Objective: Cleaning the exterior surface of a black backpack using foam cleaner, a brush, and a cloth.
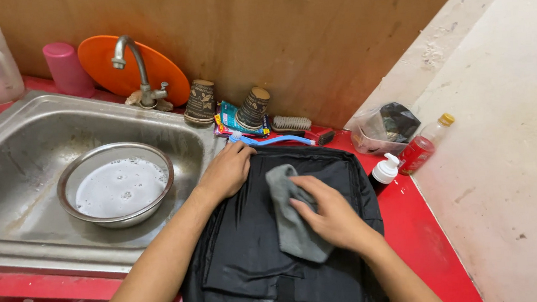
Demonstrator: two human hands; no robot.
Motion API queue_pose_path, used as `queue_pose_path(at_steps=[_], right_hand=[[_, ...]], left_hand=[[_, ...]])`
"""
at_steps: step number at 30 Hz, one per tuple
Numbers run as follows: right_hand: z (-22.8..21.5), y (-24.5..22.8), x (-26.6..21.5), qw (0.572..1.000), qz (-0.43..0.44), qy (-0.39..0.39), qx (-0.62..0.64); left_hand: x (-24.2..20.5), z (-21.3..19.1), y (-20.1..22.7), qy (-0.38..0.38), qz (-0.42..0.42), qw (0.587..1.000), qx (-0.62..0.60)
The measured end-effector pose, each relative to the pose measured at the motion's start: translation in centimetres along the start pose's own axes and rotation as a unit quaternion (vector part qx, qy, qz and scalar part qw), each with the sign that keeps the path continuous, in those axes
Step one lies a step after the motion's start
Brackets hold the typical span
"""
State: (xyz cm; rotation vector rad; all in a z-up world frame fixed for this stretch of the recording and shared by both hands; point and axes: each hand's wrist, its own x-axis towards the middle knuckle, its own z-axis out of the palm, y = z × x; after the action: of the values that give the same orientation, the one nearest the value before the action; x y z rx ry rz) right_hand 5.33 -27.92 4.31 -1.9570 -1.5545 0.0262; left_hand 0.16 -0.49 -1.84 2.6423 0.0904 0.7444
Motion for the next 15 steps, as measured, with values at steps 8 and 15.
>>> queue_pose_path(at_steps=[8,15], right_hand=[[6.9,-5.2,-5.8,0.947,-0.219,-0.227,0.063],[-5.1,-0.6,-12.7,0.983,0.079,-0.059,0.157]], left_hand=[[0.2,0.8,-1.0,-0.005,-0.004,0.999,-0.031],[0.3,1.2,-1.4,0.043,0.015,0.998,-0.041]])
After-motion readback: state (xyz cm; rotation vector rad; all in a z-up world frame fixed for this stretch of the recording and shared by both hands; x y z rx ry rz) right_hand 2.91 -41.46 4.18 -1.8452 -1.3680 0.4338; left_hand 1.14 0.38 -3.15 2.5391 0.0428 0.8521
